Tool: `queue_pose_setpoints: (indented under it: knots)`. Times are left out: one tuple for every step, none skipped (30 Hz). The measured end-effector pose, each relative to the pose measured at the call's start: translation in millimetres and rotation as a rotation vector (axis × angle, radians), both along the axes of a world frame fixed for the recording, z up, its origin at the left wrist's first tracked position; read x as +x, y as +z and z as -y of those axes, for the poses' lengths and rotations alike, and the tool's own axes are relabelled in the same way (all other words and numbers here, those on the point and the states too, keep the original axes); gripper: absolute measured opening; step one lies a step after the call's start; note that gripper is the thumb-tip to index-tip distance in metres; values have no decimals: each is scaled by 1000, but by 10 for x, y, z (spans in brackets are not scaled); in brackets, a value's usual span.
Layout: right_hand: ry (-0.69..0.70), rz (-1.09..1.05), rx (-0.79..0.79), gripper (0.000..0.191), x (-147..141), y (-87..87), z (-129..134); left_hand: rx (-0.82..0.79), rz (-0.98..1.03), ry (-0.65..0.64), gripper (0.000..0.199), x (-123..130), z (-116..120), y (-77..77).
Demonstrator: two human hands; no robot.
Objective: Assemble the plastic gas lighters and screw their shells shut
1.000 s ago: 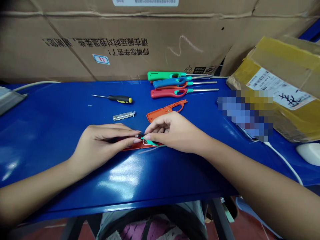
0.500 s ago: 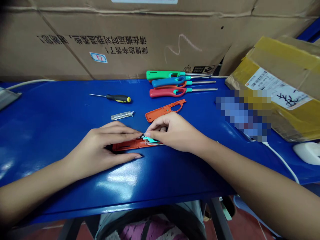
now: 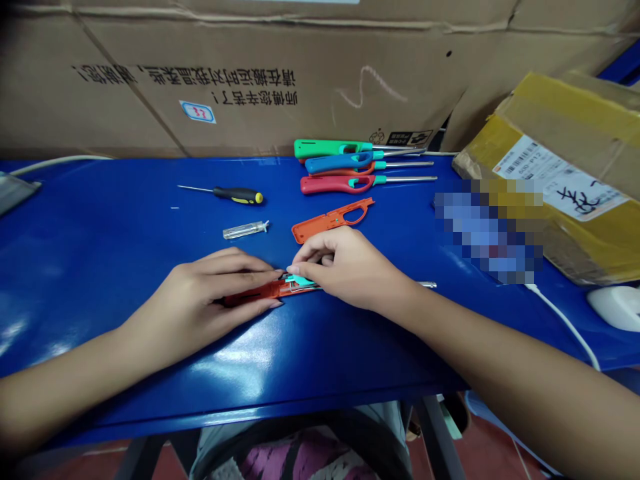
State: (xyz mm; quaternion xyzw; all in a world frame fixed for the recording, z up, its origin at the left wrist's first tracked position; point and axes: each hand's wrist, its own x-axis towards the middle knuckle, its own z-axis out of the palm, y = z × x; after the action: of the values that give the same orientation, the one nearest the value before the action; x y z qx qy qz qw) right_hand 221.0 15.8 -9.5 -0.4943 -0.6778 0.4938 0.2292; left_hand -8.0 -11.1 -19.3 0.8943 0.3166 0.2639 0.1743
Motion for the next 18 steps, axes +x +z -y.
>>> queue_pose_setpoints:
  knots:
    - [-4, 1, 7, 10, -1, -1, 4, 6, -8, 1, 22, 1, 3, -3]
    - [-6, 1, 13, 10, -1, -4, 8, 14, -20, 3, 21, 2, 7, -5]
    - [-8, 2, 19, 10, 0, -7, 11, 23, -36, 6, 21, 4, 12, -5]
    - [-11, 4, 23, 11, 2, -11, 12, 33, -55, 8, 22, 5, 17, -5]
    - [-15, 8, 26, 12, 4, -15, 13, 44, -74, 11, 22, 5, 21, -3]
    - [-20, 14, 29, 13, 5, -20, 13, 56, -91, 13, 22, 4, 27, 0]
    - [-27, 21, 35, 15, 6, -25, 13, 70, -105, 15, 22, 3, 32, 3]
    - [-33, 28, 43, 17, 6, -28, 11, 83, -118, 15, 22, 0, 37, 6]
    - [-38, 34, 52, 18, 7, -31, 10, 97, -129, 16, 22, -2, 42, 8]
    - [-42, 39, 59, 19, 8, -33, 10, 110, -137, 16, 22, -5, 46, 10]
    - [-43, 41, 64, 20, 9, -33, 9, 123, -144, 17, 22, -6, 50, 11]
    - [-42, 42, 67, 20, 10, -32, 10, 135, -151, 18, 22, -7, 54, 11]
    - [-40, 41, 66, 20, 12, -29, 12, 145, -157, 20, 22, -7, 57, 10]
    - [-39, 40, 65, 20, 12, -26, 14, 152, -160, 22, 22, -5, 59, 9]
    - [-39, 37, 65, 19, 12, -22, 17, 155, -163, 23, 22, -3, 61, 7]
    - [-42, 34, 66, 18, 10, -18, 19, 154, -164, 27, 22, 0, 61, 6]
    - [-45, 30, 63, 17, 8, -14, 20, 151, -164, 30, 22, 3, 62, 4]
    - [-47, 23, 56, 16, 6, -10, 20, 146, -162, 32, 21, 5, 62, 3]
